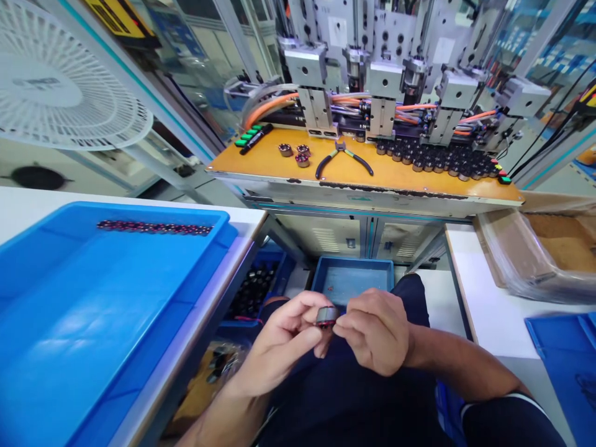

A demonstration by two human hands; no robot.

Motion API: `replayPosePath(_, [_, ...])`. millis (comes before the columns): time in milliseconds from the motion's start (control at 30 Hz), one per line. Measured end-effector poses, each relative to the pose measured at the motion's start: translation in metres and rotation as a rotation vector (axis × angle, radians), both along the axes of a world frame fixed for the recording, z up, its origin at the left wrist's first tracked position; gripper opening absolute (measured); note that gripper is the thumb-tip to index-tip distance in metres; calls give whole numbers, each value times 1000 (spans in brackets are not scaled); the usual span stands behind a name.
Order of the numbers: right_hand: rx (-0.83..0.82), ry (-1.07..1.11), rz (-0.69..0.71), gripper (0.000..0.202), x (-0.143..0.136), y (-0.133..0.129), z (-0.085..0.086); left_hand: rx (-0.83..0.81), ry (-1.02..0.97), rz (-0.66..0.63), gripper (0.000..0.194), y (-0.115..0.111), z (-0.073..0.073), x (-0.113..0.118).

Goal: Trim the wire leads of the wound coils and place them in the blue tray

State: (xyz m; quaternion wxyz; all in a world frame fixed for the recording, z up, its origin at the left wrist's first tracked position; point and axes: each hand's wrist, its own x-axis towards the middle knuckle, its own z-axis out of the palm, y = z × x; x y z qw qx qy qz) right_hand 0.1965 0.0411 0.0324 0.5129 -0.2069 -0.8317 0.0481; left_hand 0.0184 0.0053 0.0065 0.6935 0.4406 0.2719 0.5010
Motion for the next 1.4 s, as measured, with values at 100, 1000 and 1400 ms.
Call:
replayPosePath(100, [-53, 20, -67, 12, -2, -2, 2, 22, -64, 20, 21, -2, 0, 4])
replayPosePath(1000, [0, -255, -70, 11, 18, -4, 10, 45, -324, -4, 23, -3, -4, 15])
replayPosePath(1400, [-11, -220, 102, 14, 14, -2, 21, -41, -315, -220, 47, 2, -8, 13])
